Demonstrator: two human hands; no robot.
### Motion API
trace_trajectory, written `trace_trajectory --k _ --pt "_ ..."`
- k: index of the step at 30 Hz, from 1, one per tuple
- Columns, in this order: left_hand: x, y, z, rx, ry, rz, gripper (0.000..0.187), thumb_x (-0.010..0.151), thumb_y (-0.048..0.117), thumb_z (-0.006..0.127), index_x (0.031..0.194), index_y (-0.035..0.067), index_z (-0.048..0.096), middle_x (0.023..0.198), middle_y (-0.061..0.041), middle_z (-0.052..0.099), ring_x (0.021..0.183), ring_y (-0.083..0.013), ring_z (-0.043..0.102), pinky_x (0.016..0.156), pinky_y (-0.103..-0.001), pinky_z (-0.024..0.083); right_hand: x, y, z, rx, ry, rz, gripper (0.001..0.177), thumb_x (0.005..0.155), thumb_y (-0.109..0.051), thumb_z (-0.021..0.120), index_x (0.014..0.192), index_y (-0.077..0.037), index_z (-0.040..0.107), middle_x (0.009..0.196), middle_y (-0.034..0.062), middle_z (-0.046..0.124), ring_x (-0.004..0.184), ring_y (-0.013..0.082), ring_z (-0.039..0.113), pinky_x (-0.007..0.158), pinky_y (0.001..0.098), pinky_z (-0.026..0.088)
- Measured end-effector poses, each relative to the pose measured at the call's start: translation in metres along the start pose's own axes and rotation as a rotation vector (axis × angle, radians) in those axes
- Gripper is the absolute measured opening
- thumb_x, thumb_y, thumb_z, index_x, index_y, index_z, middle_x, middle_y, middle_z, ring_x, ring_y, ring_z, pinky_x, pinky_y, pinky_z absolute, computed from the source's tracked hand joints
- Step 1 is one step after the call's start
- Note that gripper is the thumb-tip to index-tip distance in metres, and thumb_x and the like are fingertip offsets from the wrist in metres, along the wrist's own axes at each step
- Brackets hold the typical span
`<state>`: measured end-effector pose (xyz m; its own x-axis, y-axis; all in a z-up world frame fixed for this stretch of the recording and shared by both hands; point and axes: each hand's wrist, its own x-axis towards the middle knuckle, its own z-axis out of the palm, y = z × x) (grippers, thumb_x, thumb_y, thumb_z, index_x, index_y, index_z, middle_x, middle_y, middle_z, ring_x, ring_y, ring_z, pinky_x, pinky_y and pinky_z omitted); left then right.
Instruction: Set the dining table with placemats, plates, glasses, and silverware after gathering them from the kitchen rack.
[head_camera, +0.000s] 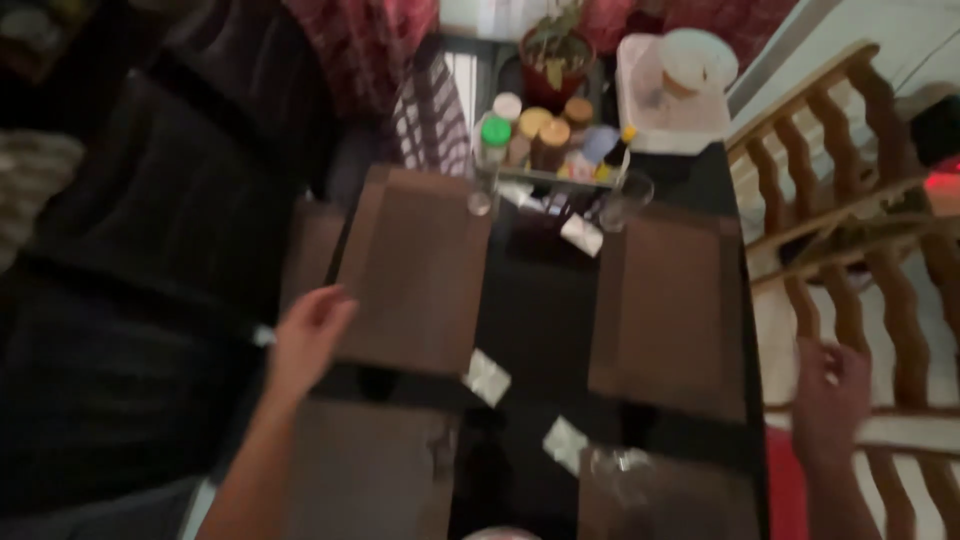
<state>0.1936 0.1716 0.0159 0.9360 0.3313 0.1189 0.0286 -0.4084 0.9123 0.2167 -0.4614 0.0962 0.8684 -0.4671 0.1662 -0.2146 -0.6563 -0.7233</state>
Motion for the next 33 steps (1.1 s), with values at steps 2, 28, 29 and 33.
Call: trace_trajectory --k 2,28,29,33 --pt "-0.082 -0.024 -0.047 0.019 0.111 -0.037 0.034 0.098 0.029 0.072 0.122 0.005 0.070 0.109 -0.009 0.075 0.097 -0.0199 0.070 0.087 -0.033 0.055 -0.042 0.044 -0.039 0.038 0.088 0.034 0.029 0.115 -0.026 0.064 0.120 0.002 0.062 0.111 0.0126 0.059 0.098 0.0226 0.053 0.081 0.0385 0.045" --pt "-0.485 -0.024 0.088 0.065 -0.066 -0.790 0.052 0.089 0.043 0.069 0.127 0.009 0.065 0.117 -0.014 0.074 0.107 -0.0261 0.071 0.094 -0.040 0.054 -0.448 0.120 -0.019 0.005 -0.478 0.360 0.035 0.084 -0.026 0.083 0.110 -0.004 0.075 0.092 0.0121 0.078 0.081 0.0220 0.074 0.077 0.0372 0.059" --pt "-0.487 -0.022 0.088 0.062 -0.069 -0.785 0.052 0.089 0.043 0.069 0.127 0.009 0.065 0.117 -0.014 0.074 0.107 -0.0261 0.071 0.094 -0.040 0.054 -0.445 0.153 -0.014 0.006 -0.472 0.359 0.035 0.084 -0.026 0.083 0.110 -0.004 0.075 0.092 0.0121 0.078 0.081 0.0220 0.074 0.077 0.0372 0.059" --pt "-0.492 -0.010 0.088 0.082 -0.053 -0.633 0.063 0.074 0.028 0.084 0.128 0.008 0.059 0.114 -0.014 0.072 0.102 -0.0272 0.073 0.092 -0.040 0.058 -0.430 0.175 -0.036 0.454 -0.461 0.505 0.038 0.089 -0.018 0.075 0.120 0.001 0.064 0.100 0.0147 0.076 0.086 0.0218 0.073 0.076 0.0377 0.060"
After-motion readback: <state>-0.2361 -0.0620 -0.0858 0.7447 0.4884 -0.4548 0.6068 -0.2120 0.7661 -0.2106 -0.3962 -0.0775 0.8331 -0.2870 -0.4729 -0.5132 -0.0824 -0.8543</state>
